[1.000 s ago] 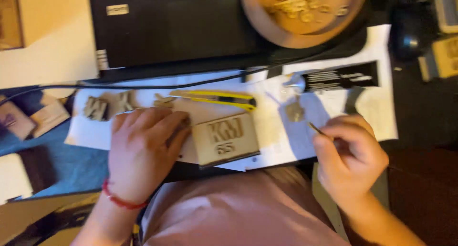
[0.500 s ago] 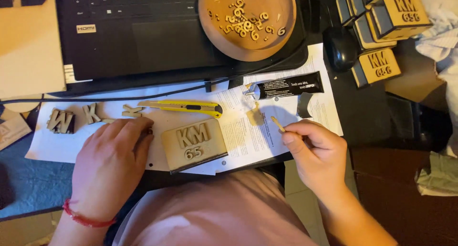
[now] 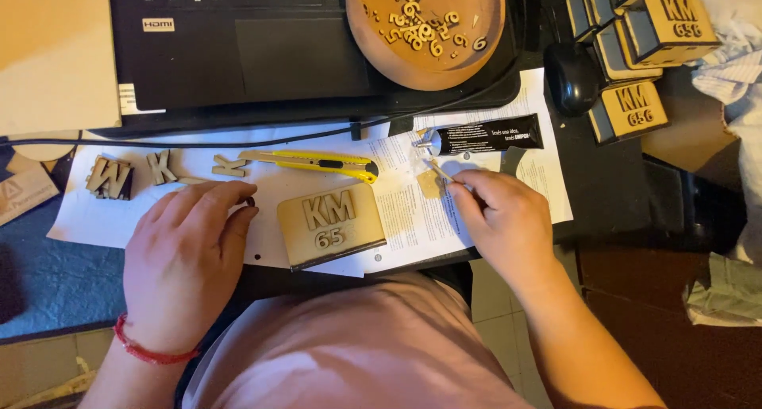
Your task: The person assembles a wooden plaque by applying glue to small wooden letters and numbers and placing them onto a base. The person uses a small stick to apply glue and carefully positions each character.
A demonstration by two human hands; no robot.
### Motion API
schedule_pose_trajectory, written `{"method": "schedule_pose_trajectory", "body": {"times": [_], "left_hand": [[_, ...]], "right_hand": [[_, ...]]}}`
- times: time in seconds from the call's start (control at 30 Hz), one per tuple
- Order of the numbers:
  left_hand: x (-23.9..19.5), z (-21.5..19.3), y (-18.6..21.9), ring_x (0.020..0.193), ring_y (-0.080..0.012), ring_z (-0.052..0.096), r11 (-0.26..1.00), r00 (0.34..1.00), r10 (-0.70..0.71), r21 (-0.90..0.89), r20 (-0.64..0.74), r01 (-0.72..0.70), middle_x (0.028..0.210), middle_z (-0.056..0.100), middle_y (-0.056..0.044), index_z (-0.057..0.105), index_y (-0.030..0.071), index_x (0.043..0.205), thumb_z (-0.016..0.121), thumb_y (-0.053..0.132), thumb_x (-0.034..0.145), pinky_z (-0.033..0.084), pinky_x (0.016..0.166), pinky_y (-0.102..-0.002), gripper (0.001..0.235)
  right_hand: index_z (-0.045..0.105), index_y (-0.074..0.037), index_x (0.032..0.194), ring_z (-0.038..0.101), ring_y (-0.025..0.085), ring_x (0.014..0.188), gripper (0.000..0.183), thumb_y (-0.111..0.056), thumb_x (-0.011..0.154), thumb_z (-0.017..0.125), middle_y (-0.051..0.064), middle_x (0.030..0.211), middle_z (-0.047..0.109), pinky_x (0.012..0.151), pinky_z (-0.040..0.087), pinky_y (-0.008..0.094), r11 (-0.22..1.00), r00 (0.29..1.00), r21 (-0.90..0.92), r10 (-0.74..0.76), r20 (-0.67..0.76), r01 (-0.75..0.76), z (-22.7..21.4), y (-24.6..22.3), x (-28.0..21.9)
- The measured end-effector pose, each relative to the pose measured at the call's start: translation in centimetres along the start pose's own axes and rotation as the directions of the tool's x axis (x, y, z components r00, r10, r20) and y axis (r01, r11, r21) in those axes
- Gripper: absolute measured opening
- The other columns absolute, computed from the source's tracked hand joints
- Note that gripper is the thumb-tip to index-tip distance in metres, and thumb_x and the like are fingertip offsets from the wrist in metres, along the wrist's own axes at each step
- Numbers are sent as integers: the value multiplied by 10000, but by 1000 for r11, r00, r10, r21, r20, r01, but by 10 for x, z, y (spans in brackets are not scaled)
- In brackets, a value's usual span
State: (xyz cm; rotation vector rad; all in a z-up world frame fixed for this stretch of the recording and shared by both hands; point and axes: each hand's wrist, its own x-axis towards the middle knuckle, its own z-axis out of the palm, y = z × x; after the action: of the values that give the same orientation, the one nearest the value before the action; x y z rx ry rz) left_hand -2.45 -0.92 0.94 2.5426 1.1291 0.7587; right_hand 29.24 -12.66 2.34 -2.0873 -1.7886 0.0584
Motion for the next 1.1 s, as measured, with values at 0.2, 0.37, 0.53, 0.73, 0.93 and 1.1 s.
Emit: {"method": "schedule_pose_trajectory", "body": {"times": [0.2, 0.37, 0.53, 0.73, 0.93, 1.1], "left_hand": [[-7, -6, 1, 967, -306, 659, 1000, 999, 10, -19, -53, -11, 1097, 704, -128, 711, 45, 1134, 694, 66, 973, 525, 878, -414, 163], [-12, -7, -2, 966, -290, 664, 1000, 998, 4, -10, -56, -5, 1103, 711, -110, 718, 65, 1130, 704, 73, 963, 533, 868, -402, 168], [-14, -7, -3, 949, -281, 658, 1000, 999, -1, -28, -46, 0, 1102, 712, -95, 714, 72, 1128, 693, 98, 961, 518, 857, -403, 170], [-17, -8, -4, 952, -267, 673, 1000, 998, -12, -16, -67, 11, 1088, 722, -77, 729, 92, 1099, 714, 112, 958, 534, 835, -383, 144], [-19, -12, -5, 905, -265, 665, 998, 996, 28, -52, -90, -32, 1068, 713, -89, 698, 66, 1119, 698, 114, 964, 529, 809, -380, 162], [-19, -17, -1, 874, -257, 663, 995, 995, 1, -99, -104, -12, 1020, 714, -70, 700, 69, 1051, 703, 107, 937, 524, 796, -372, 120]], "right_hand": [[747, -99, 1003, 712, 227, 844, 134, -182, 945, 659, 12, 1010, 768, 650, 539, 382, 993, 999, -109, -40, 2, 40, 12, -1, 9], [745, -116, 1026, 702, 249, 792, 153, -217, 955, 653, 21, 948, 763, 594, 526, 408, 991, 999, -129, -29, 38, 33, 16, -3, 13], [747, -114, 1026, 685, 268, 740, 159, -220, 958, 649, 43, 892, 756, 565, 506, 426, 991, 998, -131, 3, 57, 4, 17, -7, 16], [741, -109, 1058, 674, 294, 667, 186, -217, 972, 617, 73, 819, 742, 532, 503, 442, 992, 995, -127, 34, 89, -22, 20, -11, 19], [734, -136, 1050, 679, 251, 681, 184, -222, 966, 595, 43, 863, 757, 618, 494, 379, 986, 983, 64, 143, 117, -151, 20, -16, 20], [688, -90, 949, 548, 92, 594, 208, -207, 1022, 534, -27, 597, 588, 642, 462, 264, 821, 947, 473, 262, 187, -320, 8, -20, 22]]}}
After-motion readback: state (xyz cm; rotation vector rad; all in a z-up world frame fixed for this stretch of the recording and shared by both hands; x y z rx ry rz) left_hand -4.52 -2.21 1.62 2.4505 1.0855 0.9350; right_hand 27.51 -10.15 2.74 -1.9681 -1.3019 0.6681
